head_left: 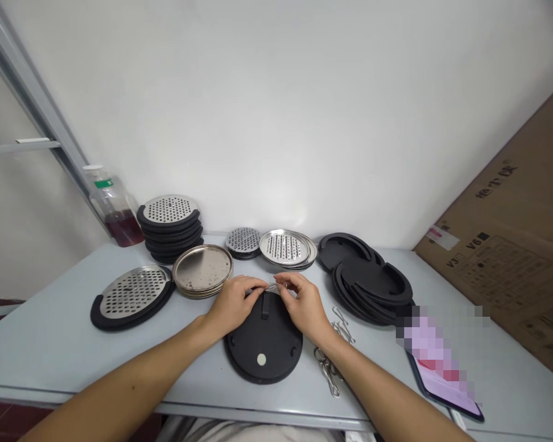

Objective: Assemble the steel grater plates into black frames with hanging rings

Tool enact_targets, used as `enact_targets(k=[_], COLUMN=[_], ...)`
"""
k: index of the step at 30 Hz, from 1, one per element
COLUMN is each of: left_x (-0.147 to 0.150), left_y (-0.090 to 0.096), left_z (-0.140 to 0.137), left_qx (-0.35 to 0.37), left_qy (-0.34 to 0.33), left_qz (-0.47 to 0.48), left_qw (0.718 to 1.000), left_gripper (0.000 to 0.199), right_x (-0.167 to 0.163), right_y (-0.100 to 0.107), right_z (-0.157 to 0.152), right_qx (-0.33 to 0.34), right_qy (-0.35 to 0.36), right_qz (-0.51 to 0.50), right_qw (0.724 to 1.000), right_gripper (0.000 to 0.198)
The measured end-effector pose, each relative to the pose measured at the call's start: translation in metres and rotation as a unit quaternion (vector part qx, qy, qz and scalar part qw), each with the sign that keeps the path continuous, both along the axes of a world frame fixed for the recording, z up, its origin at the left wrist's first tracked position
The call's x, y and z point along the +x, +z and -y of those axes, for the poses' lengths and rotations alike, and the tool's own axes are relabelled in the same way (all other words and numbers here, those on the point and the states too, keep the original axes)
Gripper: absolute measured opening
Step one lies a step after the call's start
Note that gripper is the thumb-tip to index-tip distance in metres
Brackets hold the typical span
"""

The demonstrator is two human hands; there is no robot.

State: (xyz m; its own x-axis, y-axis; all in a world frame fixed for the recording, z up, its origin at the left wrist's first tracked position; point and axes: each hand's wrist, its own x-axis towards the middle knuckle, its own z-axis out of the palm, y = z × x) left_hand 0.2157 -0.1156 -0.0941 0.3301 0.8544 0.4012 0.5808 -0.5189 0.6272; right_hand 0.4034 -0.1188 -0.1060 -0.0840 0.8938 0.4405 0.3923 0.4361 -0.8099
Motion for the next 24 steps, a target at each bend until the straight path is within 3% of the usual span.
enact_targets(k=[9,14,20,24], left_x=[0.01,0.014,0.012,0.013], left_y=[0.011,0.012,0.012,0.015], left_z=[-0.003,-0.002,0.0,0.001], left_qx=[-0.014,-0.012,0.005,-0.006], left_qy=[-0.009,0.002,0.019,-0.001], left_qz=[0.019,0.04,0.043,0.076], left_qw=[1.0,0.999,0.999,0.997], left_gripper=[0.02,0.012,0.013,0.016], right_x=[-0.002,-0.001,0.006,0.006], right_y=[0.007,0.014,0.014,0.012], right_z=[-0.009,-0.005,-0.009,-0.012], right_qx=[-0.098,-0.157,-0.158,-0.204], right_qy=[0.047,0.093,0.036,0.042], right_qz=[-0.149,-0.23,-0.196,-0.219], right_qw=[0.983,0.956,0.967,0.953], right_gripper=[0.017,0.022,0.03,0.036])
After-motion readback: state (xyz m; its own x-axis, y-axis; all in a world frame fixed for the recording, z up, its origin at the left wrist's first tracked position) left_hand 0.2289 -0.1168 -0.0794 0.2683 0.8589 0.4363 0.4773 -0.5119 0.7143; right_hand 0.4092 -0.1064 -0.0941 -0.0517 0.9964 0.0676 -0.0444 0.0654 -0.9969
